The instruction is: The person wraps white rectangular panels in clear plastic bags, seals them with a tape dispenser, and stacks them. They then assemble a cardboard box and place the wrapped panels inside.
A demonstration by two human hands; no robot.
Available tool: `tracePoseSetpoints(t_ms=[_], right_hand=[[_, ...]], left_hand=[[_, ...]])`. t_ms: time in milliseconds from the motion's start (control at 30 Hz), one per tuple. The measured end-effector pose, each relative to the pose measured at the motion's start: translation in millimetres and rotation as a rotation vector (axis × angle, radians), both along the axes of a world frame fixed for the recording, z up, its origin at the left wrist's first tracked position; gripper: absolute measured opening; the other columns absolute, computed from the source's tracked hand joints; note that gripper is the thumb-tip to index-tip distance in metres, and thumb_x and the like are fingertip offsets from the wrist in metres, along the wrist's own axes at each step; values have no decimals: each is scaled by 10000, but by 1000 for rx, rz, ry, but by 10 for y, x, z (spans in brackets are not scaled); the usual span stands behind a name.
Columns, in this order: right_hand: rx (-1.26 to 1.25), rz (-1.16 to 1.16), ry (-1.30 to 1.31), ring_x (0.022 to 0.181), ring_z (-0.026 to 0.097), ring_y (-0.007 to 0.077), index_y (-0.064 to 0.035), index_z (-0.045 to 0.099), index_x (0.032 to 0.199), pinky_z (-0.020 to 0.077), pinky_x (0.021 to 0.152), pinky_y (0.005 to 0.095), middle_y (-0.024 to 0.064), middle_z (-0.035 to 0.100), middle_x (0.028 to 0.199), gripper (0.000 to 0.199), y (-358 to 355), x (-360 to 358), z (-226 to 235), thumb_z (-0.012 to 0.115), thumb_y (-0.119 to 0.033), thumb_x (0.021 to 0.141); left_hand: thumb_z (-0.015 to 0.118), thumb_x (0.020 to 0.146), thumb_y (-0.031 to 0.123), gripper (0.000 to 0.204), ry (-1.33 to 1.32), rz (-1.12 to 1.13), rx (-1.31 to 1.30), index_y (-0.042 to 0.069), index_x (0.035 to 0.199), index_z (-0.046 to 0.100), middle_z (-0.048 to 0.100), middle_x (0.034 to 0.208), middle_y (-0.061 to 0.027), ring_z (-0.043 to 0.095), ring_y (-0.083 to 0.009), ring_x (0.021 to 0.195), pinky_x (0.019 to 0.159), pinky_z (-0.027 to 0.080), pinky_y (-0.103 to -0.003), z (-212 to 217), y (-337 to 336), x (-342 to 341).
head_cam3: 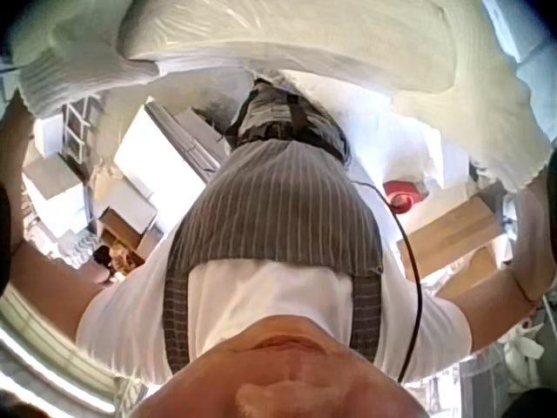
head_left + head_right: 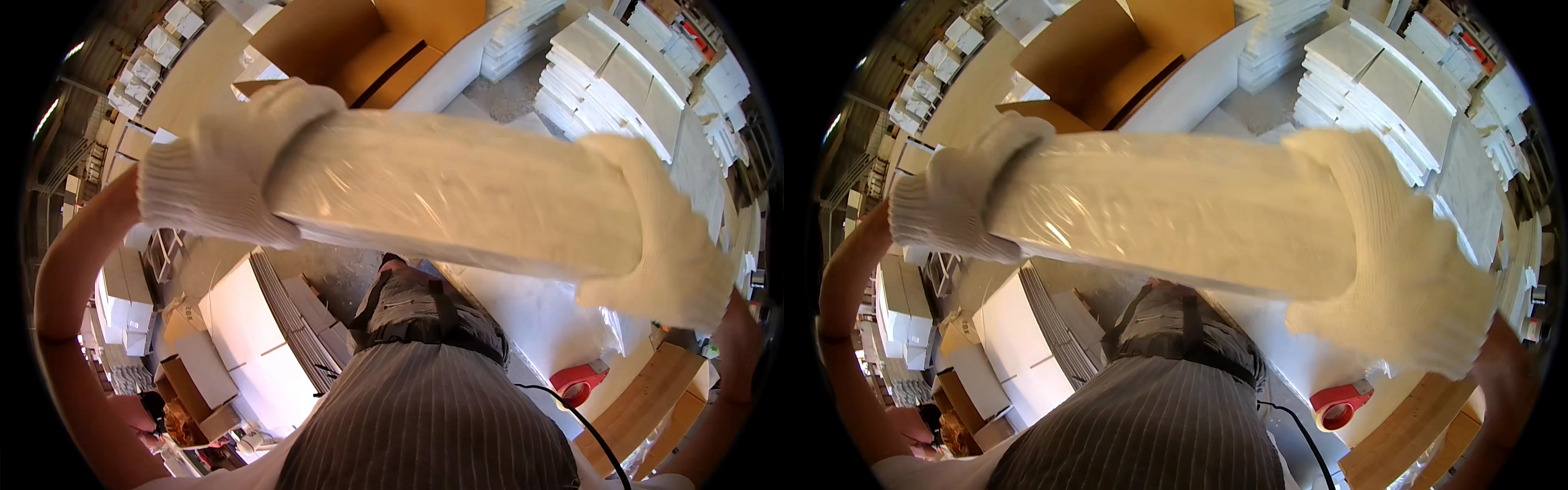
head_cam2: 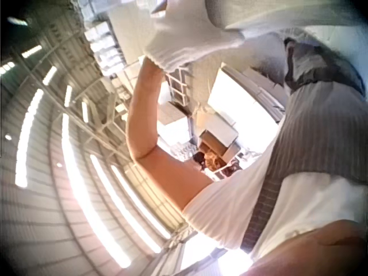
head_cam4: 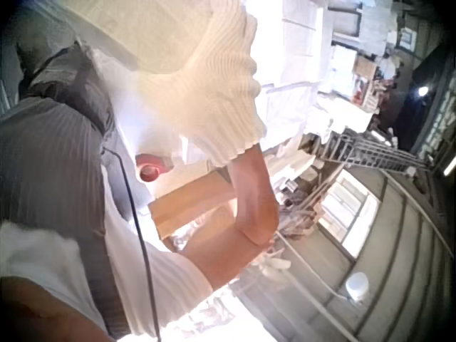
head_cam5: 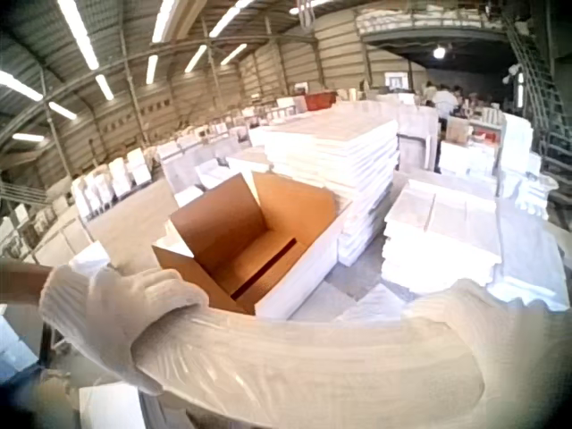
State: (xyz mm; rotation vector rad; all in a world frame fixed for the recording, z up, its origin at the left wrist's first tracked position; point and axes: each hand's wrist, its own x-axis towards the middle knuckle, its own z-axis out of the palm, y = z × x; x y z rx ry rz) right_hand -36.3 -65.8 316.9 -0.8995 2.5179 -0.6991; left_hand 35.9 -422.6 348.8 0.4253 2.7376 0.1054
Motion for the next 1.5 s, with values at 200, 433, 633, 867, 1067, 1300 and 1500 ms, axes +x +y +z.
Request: tracePoseSetpoints(t_ms=[200, 433, 633, 867, 1067, 1300, 1500], right_hand=[[-200, -12, -50, 1150, 613, 303, -123, 380, 1429, 509, 956, 415, 138, 614, 1193, 985, -948, -901, 382, 846, -150, 562], [4, -57, 44, 1220, 561, 326, -148, 379, 1430, 497, 976, 428, 125, 494, 1354, 972, -2314, -1556, 178, 845, -226, 580], [18, -252, -93, 1223, 520, 367, -139, 369, 1413, 464, 989, 438, 139, 449, 1322, 953, -2787, -1660, -537, 842, -250, 593], [144, -464, -240, 1217, 515, 382, -161, 367, 1401, 489, 987, 477, 152, 438, 1320, 960, -3036, -1460, -1047, 858, -194, 576], [242, -534, -302, 1220, 505, 397, -153, 374, 1400, 497, 993, 474, 158, 434, 1333, 901, -3172, -1323, -1271, 821, -159, 618], [307, -524, -283, 1203, 510, 399, -91, 394, 1349, 518, 978, 481, 166, 436, 1331, 766, -3274, -1314, -1351, 763, -90, 678], [434, -383, -376, 1204, 541, 405, -68, 426, 1357, 511, 972, 470, 198, 485, 1323, 695, -3260, -1391, -1611, 755, -163, 753]], left_hand=[[888, 552, 226, 1026, 79, 124, -18, 65, 1432, 384, 590, 1278, -197, 607, -307, 1155, 1014, 508, -397, 517, -1027, -891], [813, 562, 175, 939, 5, 3, -48, 57, 1398, 403, 556, 1257, -165, 602, -298, 1125, 964, 515, -380, 513, -2088, -1933], [847, 601, 219, 880, -94, -153, -133, 78, 1351, 408, 510, 1262, -100, 488, -306, 1219, 933, 505, -413, -190, -2538, -2680], [817, 621, 224, 876, -227, -333, -128, 96, 1379, 397, 481, 1272, -93, 498, -291, 1191, 922, 526, -432, -909, -2585, -3074], [788, 627, 196, 876, -253, -431, -128, 96, 1390, 370, 451, 1264, -97, 469, -290, 1211, 915, 523, -441, -1294, -2614, -3163], [786, 626, 192, 864, -217, -450, -80, 99, 1381, 378, 459, 1244, -101, 476, -303, 1185, 886, 535, -441, -1608, -2700, -3181], [764, 683, 180, 786, -199, -485, -154, 107, 1365, 380, 473, 1249, -110, 473, -325, 1199, 894, 531, -462, -1812, -2658, -3076]])
